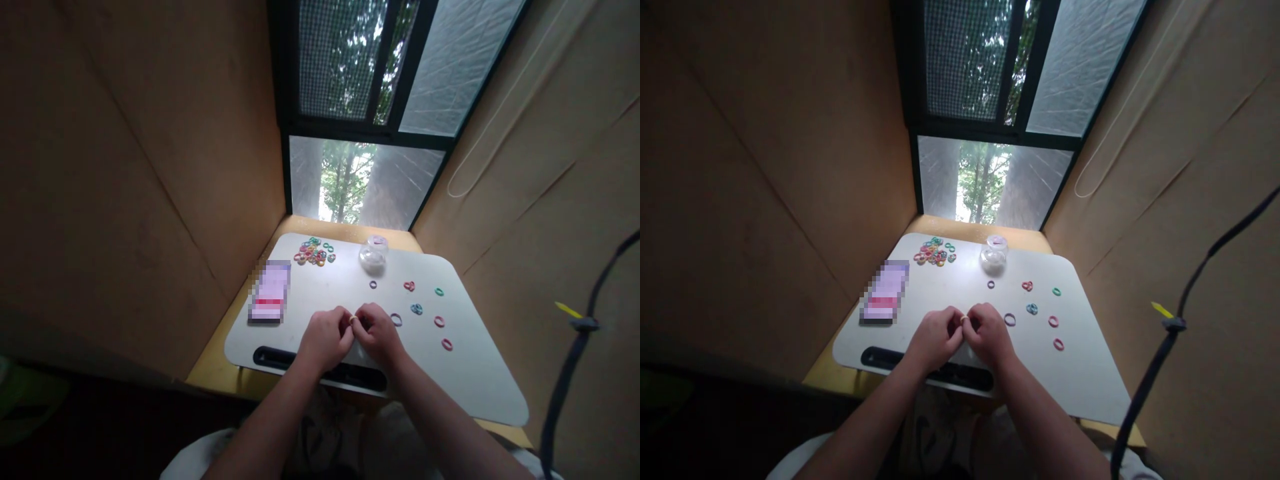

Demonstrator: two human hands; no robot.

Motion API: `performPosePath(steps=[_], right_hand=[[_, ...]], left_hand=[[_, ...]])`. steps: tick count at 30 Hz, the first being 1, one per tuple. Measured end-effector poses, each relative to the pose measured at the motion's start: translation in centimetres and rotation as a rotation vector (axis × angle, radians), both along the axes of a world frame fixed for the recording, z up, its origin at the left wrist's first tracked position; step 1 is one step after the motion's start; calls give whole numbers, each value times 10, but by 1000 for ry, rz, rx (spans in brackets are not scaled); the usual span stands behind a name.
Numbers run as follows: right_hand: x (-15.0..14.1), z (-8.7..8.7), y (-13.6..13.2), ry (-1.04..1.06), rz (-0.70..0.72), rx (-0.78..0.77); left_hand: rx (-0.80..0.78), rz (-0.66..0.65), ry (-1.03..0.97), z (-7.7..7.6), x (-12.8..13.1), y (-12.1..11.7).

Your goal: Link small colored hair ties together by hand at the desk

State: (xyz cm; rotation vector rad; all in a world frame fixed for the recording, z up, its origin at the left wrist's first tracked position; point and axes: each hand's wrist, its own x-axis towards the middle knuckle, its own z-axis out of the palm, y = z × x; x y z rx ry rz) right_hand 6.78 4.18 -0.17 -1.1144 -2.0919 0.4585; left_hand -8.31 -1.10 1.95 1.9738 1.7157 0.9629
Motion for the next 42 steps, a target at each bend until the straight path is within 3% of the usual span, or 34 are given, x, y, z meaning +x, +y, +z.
performPosePath(steps=[42], right_hand=[[-1, 5, -9, -56, 5, 71]], left_hand=[[44, 16, -21, 0, 2, -9]])
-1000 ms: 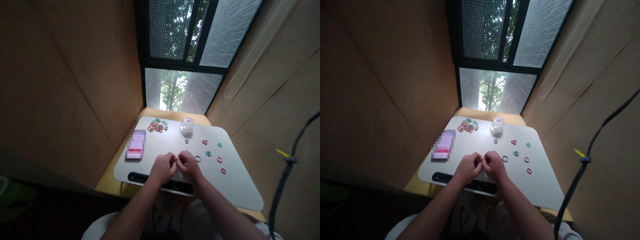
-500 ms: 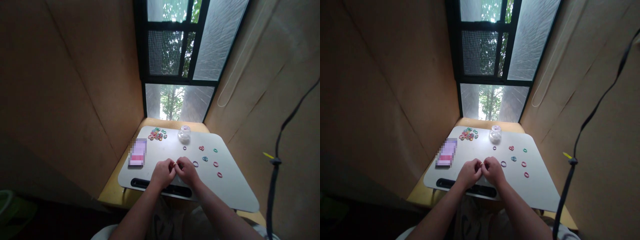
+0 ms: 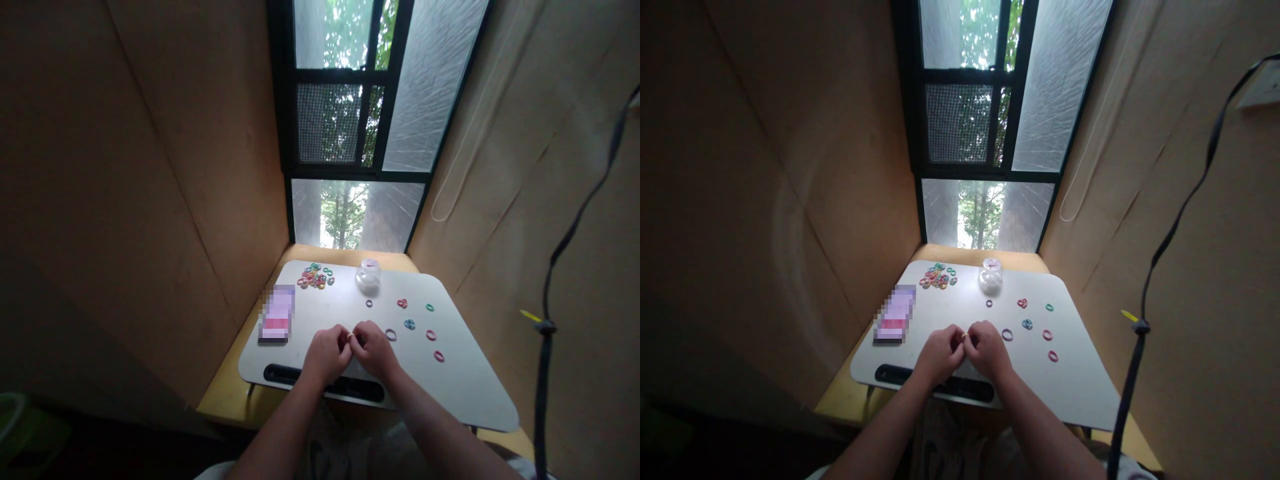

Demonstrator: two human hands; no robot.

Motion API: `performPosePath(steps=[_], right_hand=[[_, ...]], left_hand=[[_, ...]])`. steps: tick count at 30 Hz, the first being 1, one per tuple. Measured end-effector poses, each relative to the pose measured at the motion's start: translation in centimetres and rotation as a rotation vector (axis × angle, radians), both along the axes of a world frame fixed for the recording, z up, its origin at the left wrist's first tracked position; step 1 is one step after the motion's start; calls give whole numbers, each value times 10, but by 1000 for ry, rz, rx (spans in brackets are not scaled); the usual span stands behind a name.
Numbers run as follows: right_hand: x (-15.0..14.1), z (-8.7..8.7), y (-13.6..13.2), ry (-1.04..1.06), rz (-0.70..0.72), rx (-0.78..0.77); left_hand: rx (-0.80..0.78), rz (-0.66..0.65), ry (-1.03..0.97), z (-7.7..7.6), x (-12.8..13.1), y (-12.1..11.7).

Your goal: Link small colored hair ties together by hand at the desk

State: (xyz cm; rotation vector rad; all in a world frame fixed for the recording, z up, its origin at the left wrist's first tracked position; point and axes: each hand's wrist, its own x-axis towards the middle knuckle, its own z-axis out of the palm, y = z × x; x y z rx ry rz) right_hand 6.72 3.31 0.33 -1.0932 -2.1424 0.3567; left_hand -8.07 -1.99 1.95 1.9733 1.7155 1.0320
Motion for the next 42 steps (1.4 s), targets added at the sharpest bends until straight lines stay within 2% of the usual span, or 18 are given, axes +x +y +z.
performPosePath(steps=[26, 42], right_hand=[[1, -6, 7, 43, 3, -44], [0, -3, 3, 37, -1, -17]], left_hand=[[-20, -7, 1, -1, -1, 7], [-7, -6, -2, 0, 0, 5]])
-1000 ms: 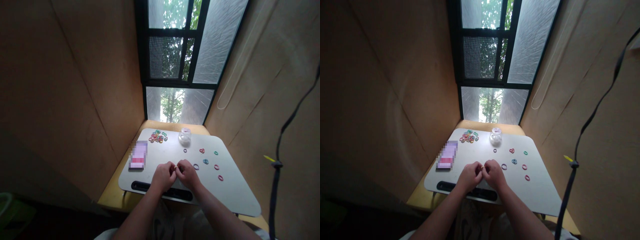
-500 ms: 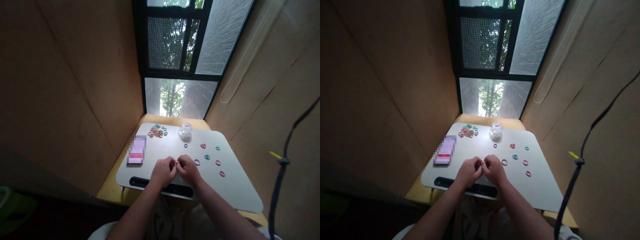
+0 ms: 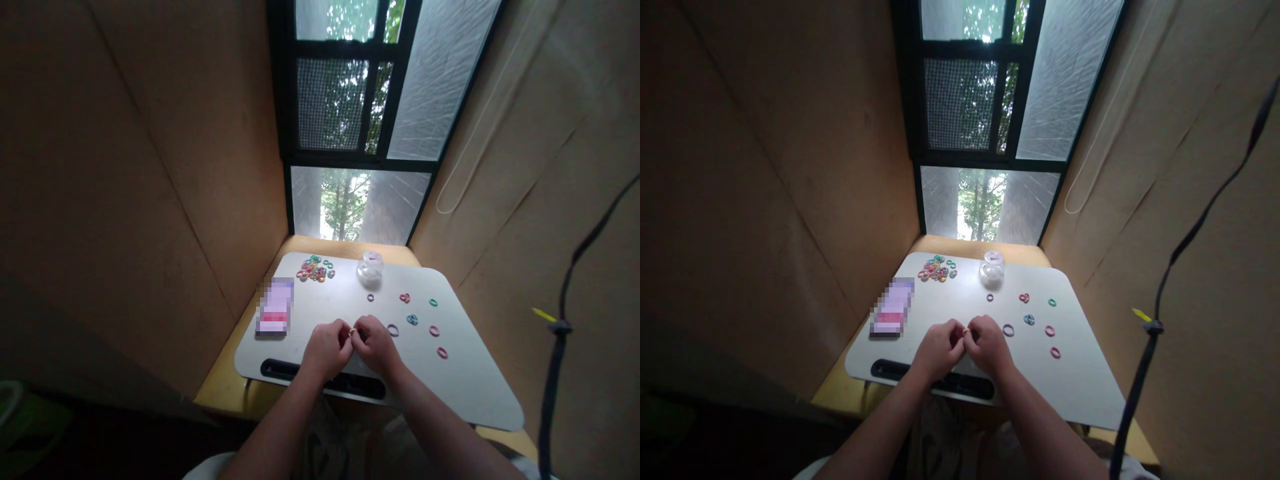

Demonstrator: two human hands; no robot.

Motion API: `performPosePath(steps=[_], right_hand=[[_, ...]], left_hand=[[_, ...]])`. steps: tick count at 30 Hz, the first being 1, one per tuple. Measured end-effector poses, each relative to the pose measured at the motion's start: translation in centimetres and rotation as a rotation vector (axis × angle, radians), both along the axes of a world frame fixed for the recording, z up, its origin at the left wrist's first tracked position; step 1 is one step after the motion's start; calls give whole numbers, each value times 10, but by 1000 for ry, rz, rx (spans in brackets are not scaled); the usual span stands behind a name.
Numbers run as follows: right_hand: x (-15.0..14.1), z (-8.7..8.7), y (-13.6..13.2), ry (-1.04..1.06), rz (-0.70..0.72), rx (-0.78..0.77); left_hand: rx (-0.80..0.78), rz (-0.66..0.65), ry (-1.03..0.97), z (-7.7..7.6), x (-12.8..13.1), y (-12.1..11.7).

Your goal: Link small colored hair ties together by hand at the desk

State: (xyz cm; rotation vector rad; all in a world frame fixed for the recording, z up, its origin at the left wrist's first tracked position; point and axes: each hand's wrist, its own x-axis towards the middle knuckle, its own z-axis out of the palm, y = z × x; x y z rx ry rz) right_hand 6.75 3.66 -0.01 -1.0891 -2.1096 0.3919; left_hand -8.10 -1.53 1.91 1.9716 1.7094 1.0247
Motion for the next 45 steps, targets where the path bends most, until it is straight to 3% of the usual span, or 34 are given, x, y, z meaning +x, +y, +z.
performPosePath(steps=[45], right_hand=[[-2, -6, -11, -53, -22, 91]], left_hand=[[6, 34, 18, -3, -2, -11]])
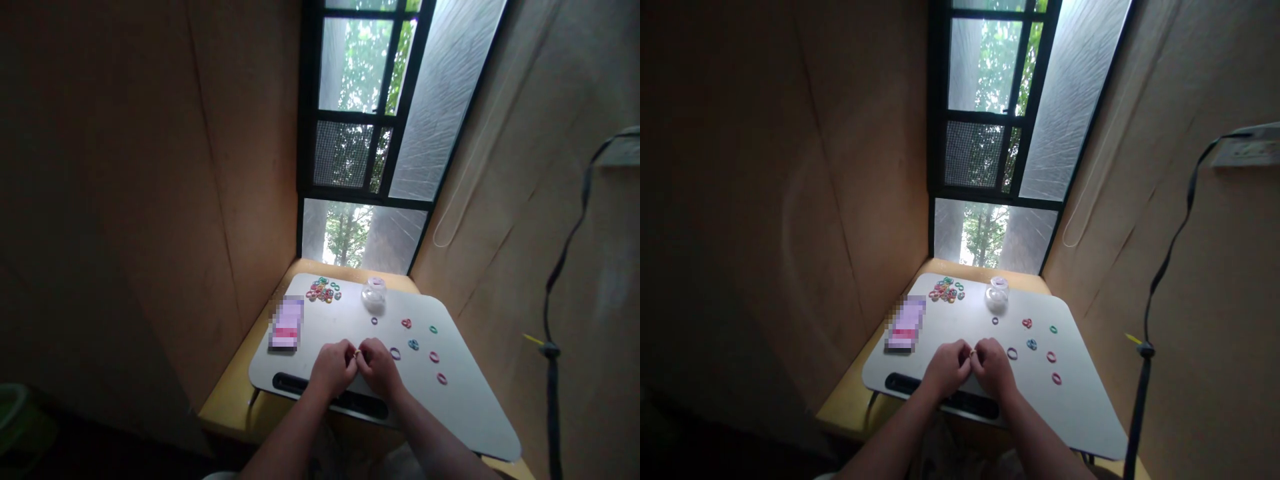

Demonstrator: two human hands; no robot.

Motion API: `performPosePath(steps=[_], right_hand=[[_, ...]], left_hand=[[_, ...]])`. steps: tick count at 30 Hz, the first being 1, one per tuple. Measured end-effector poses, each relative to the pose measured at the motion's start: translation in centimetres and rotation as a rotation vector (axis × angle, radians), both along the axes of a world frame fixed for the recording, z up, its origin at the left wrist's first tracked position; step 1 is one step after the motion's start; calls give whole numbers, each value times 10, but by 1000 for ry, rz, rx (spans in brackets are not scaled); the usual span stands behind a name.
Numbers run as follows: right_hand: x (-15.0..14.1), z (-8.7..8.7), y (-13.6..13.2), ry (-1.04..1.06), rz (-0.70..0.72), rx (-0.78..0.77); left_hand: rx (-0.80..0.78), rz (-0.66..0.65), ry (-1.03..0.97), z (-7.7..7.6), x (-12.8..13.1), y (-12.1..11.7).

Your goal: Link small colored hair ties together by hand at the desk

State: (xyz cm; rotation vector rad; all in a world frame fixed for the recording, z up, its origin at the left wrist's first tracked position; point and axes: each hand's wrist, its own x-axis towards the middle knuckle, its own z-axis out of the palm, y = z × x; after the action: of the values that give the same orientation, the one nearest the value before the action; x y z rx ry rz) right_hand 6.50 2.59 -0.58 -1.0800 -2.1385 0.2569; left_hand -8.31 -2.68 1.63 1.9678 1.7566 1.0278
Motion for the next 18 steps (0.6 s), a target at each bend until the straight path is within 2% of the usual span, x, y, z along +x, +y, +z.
performPosePath(steps=[10, 18], right_hand=[[0, 2, 4, -10, -6, -17], [1, 4, 4, -15, 4, -23]], left_hand=[[-14, -16, -12, 5, 0, 2], [5, -21, -19, 3, 0, 4]])
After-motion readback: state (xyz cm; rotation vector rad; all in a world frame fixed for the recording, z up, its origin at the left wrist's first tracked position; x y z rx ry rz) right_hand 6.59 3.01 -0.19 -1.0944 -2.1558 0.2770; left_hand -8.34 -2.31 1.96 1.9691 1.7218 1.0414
